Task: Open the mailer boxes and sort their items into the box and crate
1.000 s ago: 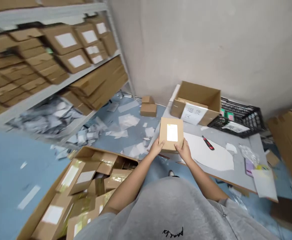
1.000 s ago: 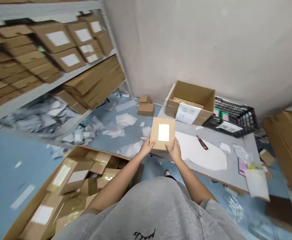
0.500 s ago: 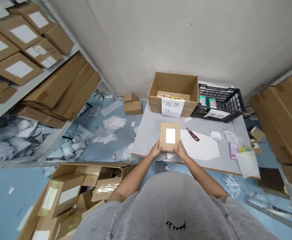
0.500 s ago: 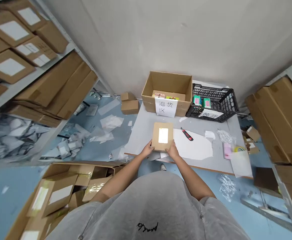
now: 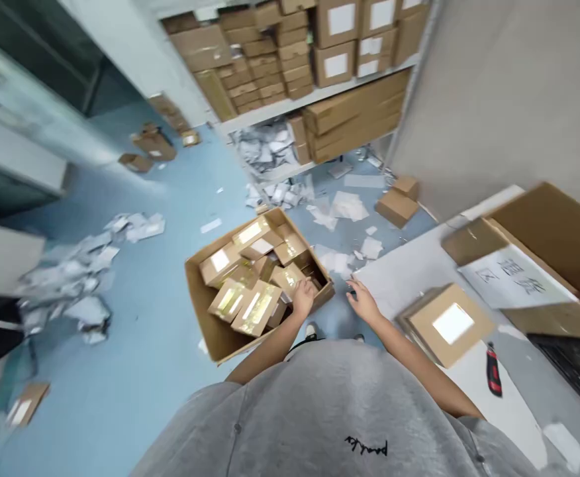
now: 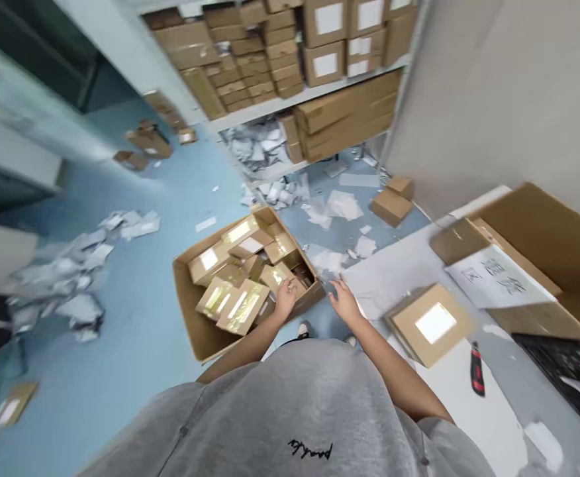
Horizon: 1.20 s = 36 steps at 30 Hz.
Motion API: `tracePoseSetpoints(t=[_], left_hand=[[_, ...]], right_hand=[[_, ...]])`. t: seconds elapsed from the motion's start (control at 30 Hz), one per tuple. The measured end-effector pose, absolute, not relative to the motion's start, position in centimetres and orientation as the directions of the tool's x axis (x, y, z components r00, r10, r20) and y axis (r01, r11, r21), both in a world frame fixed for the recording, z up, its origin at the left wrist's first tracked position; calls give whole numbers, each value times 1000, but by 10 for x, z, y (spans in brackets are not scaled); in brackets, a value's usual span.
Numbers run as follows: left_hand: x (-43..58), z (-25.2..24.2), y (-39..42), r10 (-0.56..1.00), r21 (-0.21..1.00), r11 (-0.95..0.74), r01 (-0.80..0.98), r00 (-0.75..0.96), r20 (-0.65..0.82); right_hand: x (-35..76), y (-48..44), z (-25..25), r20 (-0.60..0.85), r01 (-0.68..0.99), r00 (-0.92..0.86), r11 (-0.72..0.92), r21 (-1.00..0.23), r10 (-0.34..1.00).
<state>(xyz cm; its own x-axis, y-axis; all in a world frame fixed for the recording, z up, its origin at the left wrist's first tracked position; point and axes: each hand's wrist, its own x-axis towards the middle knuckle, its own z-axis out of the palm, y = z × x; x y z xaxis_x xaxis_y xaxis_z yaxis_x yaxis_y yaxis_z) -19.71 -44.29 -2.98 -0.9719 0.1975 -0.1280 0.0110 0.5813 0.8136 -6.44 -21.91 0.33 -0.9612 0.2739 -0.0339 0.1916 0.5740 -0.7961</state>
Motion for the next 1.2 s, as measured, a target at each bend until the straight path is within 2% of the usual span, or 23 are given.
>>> tracePoseSetpoints(t=[0.1, 0.17, 0.27, 0.33, 0.5, 0.63, 0.7, 0.83, 0.93, 1.0, 1.1, 1.2], left_hand=[[-213, -26, -530, -94, 751, 649, -121, -992, -79], [-217, -30, -582, -332, 679, 666, -310, -938, -103], [-219, -41, -640, -630, 568, 540, -621, -746, -217], [-220, -51, -665, -713, 528, 404, -747, -619, -330], [-225, -78, -685, -690, 482, 198, -853, -471, -550], [-228, -92, -685, -664, 483, 119, -867, -431, -611], [-228, -91, -688, -667, 483, 93, -871, -415, -619], [-228, -74, -710, -655, 540, 85, -837, -456, -603], [-236, -50, -728, -617, 650, 133, -748, -576, -536], [-249, -31, -730, -574, 680, 196, -707, -645, -505], [-277, 0, -707, -493, 716, 324, -619, -756, -430], [-307, 29, -659, -357, 839, 412, -356, -910, -211]], right_hand=[[-125, -277, -2, -71, 94, -995, 549, -831, 64], [-160, -318, -9, -118, 70, -992, 558, -827, -51], [-207, -375, -23, -216, 62, -961, 630, -774, -171], [-237, -410, -35, -275, 58, -940, 696, -716, -204], [-297, -484, -71, -387, 49, -897, 822, -567, -214], [-323, -519, -101, -575, 233, -816, 873, -428, -64], [-328, -527, -111, -612, 329, -791, 856, -398, 20], [-324, -524, -107, -502, 338, -864, 789, -513, 44], [-313, -510, -78, -424, 286, -905, 792, -539, 38], [-306, -496, -49, -324, 243, -945, 778, -579, 55], [-298, -466, 0, -112, 190, -982, 729, -657, 155], [-292, -426, 45, 8, 217, -951, 687, -693, 309]])
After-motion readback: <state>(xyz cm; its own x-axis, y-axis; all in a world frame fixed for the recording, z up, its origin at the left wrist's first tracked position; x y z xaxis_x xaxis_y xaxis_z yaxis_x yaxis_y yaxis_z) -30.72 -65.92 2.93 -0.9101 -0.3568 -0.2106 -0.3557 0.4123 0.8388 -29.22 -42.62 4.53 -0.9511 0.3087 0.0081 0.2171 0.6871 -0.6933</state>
